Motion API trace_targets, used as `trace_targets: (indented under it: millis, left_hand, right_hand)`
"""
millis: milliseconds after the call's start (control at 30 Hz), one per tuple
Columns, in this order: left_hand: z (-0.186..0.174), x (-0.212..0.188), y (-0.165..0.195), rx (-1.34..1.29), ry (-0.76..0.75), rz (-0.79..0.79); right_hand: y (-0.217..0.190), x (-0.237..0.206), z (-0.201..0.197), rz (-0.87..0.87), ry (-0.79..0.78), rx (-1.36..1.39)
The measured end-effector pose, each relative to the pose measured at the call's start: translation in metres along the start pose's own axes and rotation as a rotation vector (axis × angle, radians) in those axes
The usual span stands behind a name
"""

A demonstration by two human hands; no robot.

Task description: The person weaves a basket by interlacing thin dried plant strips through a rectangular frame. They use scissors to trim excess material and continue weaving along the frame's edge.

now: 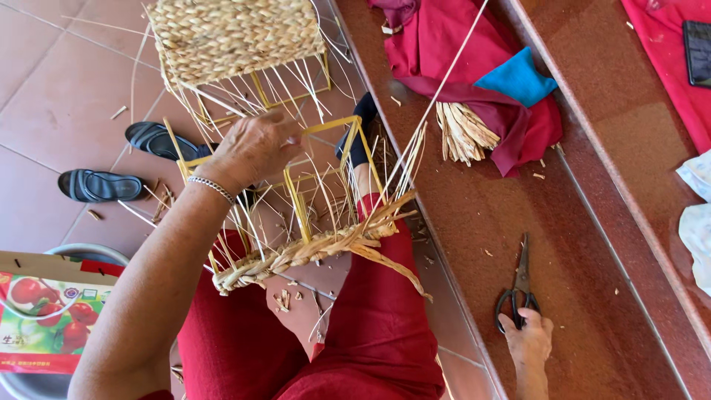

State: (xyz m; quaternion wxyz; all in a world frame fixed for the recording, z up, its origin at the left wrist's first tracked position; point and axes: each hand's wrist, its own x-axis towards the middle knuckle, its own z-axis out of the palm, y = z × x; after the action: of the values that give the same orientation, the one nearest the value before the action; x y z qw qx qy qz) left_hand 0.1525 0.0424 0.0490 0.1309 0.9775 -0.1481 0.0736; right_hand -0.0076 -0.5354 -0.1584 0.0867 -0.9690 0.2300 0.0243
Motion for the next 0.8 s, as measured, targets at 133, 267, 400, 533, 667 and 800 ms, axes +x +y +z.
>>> trace_targets:
  millis: [133,267,400,533,667,800]
  left_hand:
    - [-0.004,-0.008,0.001,-0.082,-0.034,-0.026]
    - [-0.005,-0.016,0.006,-0.124,-0.193,-0.138]
    - [-0.008,-0.02,0.01,-0.122,-0.107,-0.055]
    - [-0.005,-0.021,0.013,-0.134,-0.153,-0.084]
    - [0.001,-0.018,0.015,-0.081,-0.193,-0.089]
    - [0.003,-0.011,0.016,-0.091,-0.159,-0.084]
  right_hand:
    - [-0.009,0.009,-0.008,-0.066,0.031,-0.13]
    - [-0.014,0.031,-0.017,0.033,-0.261,-0.177]
    - [-0.021,0.051,-0.027,0.221,-0.317,0.103]
    - [-0.017,0.059,-0.031,0.203,-0.501,1.046]
    - [-0.001,0.068,-0.042,-0.021,-0.649,1.445]
    - [-0.031,0.079,-0.062,-0.839,-1.087,1.706]
